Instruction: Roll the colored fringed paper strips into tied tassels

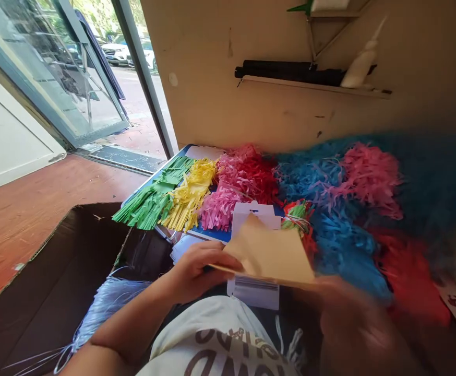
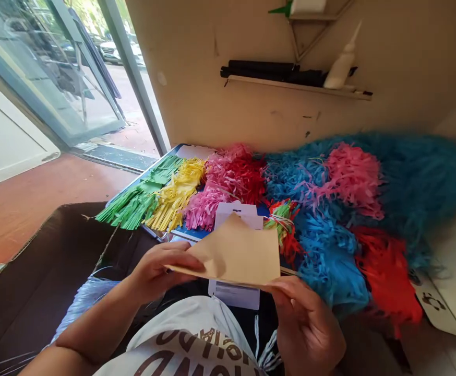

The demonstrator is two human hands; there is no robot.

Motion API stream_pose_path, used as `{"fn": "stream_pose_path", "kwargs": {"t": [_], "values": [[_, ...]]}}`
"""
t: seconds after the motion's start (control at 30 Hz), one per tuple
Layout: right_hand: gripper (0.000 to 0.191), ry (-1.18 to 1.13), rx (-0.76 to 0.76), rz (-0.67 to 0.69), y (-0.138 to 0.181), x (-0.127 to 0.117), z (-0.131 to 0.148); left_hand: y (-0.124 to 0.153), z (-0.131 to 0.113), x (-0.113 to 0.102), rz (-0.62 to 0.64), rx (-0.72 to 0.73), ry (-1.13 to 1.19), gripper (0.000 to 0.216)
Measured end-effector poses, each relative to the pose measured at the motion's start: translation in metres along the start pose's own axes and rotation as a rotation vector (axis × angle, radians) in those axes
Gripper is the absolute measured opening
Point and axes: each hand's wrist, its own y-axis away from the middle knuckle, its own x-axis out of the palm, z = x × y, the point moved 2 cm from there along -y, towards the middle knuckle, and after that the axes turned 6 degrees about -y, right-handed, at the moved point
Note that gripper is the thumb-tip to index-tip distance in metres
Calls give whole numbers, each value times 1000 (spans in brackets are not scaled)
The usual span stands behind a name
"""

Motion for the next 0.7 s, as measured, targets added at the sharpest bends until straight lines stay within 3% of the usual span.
{"fn": "stream_pose_path", "kwargs": {"t": [0.07, 0.13, 0.2, 0.3, 0.37, 0.47, 0.57, 0.7], "values": [[27, -70, 2, -124, -3, 0, 14, -1, -3, 2, -195, -53, -22, 26], [41, -152, 52, -175, -4, 3, 20, -4, -7, 7, -304, -76, 31, 30], [48, -192, 118, -192, -4, 6, 18, -10, -6, 16, -336, -167, 163, 35], [34, -145, 176, -240, -4, 6, 7, -17, 7, 35, -319, -384, 470, 33], [30, -94, 234, -218, -6, 5, -1, -20, 20, 46, -352, -445, 552, 42], [38, -100, 302, -55, -10, 4, -13, -23, 34, 51, -443, -366, 366, 35], [50, -53, 330, 63, -12, 3, -23, -26, 39, 48, -355, -307, 221, 24], [48, 67, 292, 49, -14, 0, -30, -27, 44, 45, -204, -355, 353, 43]]}}
